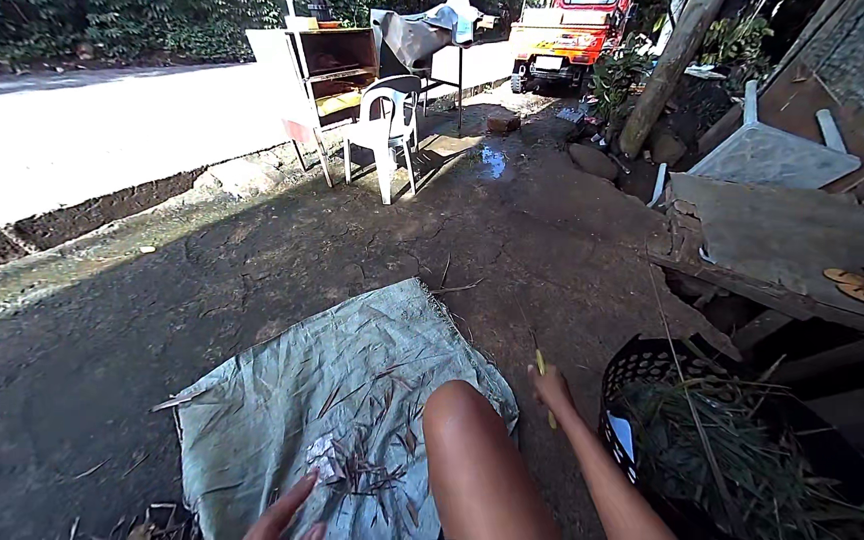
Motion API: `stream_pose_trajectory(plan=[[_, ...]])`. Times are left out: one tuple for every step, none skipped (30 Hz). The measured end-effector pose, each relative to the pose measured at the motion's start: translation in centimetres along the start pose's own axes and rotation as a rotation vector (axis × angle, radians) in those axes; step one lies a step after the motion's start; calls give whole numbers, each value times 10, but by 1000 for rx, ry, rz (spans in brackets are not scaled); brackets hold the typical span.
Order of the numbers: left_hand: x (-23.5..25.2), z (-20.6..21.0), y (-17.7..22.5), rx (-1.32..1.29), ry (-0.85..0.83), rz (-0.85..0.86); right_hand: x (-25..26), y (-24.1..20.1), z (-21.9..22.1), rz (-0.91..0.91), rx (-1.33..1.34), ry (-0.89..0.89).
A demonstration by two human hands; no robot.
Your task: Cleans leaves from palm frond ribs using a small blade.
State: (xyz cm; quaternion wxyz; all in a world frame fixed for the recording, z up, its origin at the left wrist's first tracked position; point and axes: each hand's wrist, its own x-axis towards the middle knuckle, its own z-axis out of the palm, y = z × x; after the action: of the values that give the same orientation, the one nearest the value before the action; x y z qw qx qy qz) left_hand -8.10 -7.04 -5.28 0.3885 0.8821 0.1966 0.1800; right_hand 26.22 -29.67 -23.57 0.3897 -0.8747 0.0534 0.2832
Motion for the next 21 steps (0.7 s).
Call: stream_pose_trajectory(plan=[[14, 12, 18, 14, -25, 127, -4, -37, 3, -84, 62, -2], [29, 28, 38, 5, -28, 278, -10, -79, 8, -172, 94, -18], [43, 47, 60, -28, -21, 449, -21, -122, 14, -263, 99, -43], [55, 69, 82, -84, -37, 626, -35, -164, 21, -361, 71, -74], [66, 90, 102, -149, -90, 805, -52, -202, 32, -465, 3, -111], [77, 107, 115, -202, -179, 954, -70, -237, 44, -563, -110, -161], [90, 119, 119, -192, -239, 1076, -88, -263, 58, -652, -256, -211], [104, 124, 112, -105, -222, 1154, -102, -279, 73, -730, -429, -237], [117, 116, 96, 30, -153, 1158, -111, -285, 88, -800, -591, -242], [127, 93, 74, 220, -104, 1048, -119, -284, 99, -850, -716, -246], [130, 62, 47, 446, -87, 813, -123, -278, 105, -878, -794, -258], [124, 33, 21, 639, -100, 475, -123, -268, 107, -858, -838, -299], [113, 6, -3, 750, -117, 113, -120, -260, 108, -785, -884, -356], [99, -19, -19, 809, -148, -259, -114, -248, 110, -700, -861, -410], [87, -43, -29, 835, -222, -611, -107, -234, 113, -642, -782, -453], [78, -61, -41, 850, -329, -874, -104, -219, 119, -610, -675, -500], [69, -72, -57, 852, -458, -1031, -113, -207, 126, -587, -540, -573], [61, -75, -75, 832, -568, -1086, -135, -198, 132, -564, -372, -683], [53, -72, -94, 791, -645, -1086, -169, -192, 136, -520, -178, -844], [47, -67, -113, 736, -698, -1060, -210, -187, 137, -444, 30, -1062], [40, -60, -131, 688, -712, -1027, -250, -180, 138, -368, 195, -1327]])
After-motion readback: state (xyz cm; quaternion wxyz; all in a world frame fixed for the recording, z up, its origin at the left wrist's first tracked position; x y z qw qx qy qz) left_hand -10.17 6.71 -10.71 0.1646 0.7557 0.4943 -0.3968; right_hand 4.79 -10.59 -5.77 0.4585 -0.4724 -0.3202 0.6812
